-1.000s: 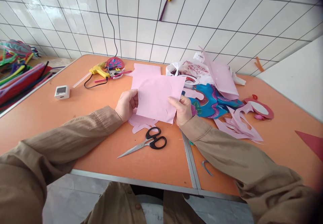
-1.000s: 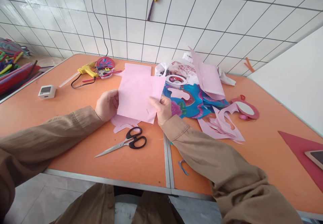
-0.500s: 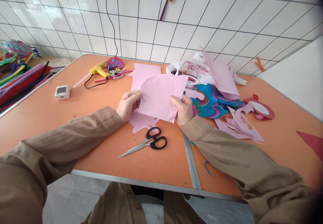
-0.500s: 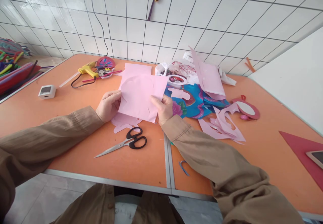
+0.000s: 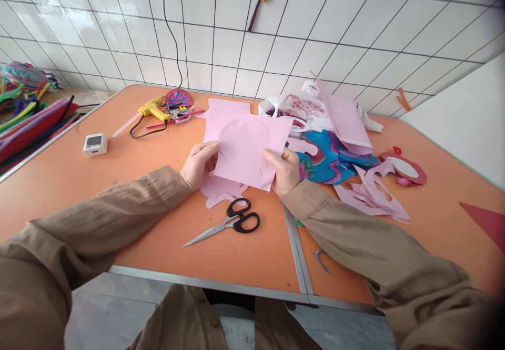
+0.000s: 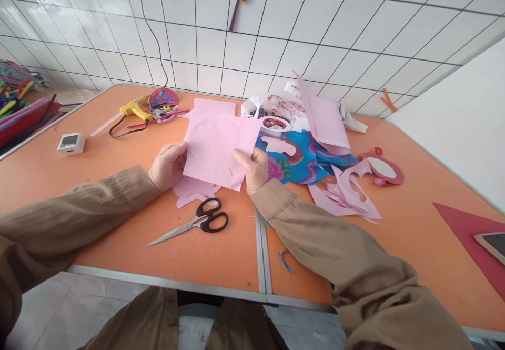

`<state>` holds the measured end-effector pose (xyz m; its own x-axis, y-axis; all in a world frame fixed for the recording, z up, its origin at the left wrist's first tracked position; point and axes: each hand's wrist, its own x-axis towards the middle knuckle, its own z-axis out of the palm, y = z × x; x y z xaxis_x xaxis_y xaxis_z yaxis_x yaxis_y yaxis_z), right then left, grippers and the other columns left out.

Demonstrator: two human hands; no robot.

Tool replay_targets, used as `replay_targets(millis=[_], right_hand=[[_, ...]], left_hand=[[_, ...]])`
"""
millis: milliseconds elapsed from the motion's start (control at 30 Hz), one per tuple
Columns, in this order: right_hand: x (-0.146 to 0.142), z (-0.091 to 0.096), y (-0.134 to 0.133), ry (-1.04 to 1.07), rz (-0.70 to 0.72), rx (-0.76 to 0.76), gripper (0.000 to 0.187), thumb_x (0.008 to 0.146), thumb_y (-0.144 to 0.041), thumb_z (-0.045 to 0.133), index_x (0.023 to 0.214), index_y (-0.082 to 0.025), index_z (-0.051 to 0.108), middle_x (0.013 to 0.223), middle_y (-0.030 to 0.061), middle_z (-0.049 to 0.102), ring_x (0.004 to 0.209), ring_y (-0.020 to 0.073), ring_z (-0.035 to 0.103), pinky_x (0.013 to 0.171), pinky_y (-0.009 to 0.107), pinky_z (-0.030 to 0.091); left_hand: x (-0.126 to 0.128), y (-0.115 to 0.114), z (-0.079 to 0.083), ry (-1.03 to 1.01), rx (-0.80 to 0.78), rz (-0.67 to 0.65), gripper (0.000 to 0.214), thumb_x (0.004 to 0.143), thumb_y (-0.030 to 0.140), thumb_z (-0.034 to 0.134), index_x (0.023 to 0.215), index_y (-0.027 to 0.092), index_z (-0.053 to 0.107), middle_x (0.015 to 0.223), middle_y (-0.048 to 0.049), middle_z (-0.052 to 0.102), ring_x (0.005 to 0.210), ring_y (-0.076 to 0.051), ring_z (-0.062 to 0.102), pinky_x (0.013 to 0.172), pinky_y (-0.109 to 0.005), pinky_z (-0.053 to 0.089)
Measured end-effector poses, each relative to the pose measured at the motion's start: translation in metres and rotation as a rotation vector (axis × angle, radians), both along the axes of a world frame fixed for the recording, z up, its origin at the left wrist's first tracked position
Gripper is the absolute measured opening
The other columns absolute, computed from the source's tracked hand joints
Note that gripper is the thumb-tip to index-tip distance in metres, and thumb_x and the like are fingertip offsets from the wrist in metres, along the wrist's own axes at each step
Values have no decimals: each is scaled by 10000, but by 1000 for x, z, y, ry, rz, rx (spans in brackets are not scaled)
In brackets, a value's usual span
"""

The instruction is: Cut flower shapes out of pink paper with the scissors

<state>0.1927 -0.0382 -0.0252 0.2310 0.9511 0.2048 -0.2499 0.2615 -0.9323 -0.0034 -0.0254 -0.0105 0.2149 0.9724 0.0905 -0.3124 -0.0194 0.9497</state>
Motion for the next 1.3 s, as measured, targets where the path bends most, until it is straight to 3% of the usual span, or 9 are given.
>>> replay_targets(millis=[200,533,867,1000,1133,1300], right_hand=[[0,2,-2,11,26,2,207,609,-346,828,758,-232,741,740,8,746,708,224,656,681,385,502],[-1,7,-8,-64,36,-7,194,594,-317,818,632,-178,688,594,-21,651,606,157,553,602,314,437],[0,5,-6,-102,77,-1,241,605,-400,813,693,-198,715,655,-11,683,668,187,598,645,335,480],[0,5,-3,-85,95,25,331,690,-584,732,698,-254,699,744,9,710,764,224,652,705,380,522],[1,5,-1,-135,22,6,464,738,-768,579,663,-318,660,754,32,693,844,255,665,685,415,542],[3,4,-2,-96,69,54,366,758,-611,677,609,-280,629,714,19,667,852,256,658,702,400,533]], left_hand=[[-2,-3,1,27,3,-52,405,662,524,831,605,188,611,514,-5,573,516,-180,614,423,-265,407],[0,-5,1,31,-41,-125,390,596,485,891,659,141,716,639,-59,729,535,-197,673,504,-292,538],[-1,-5,2,25,-69,-132,340,598,430,901,677,137,748,651,-69,743,588,-230,711,537,-304,575],[-1,-6,2,20,-77,-113,305,617,399,897,699,137,763,669,-75,753,608,-232,721,556,-305,587],[0,-6,4,9,-71,-84,303,607,389,902,717,140,771,671,-75,755,629,-238,729,568,-303,595],[1,-7,5,10,-70,-61,318,587,391,910,716,137,768,693,-76,761,619,-241,726,565,-313,599]])
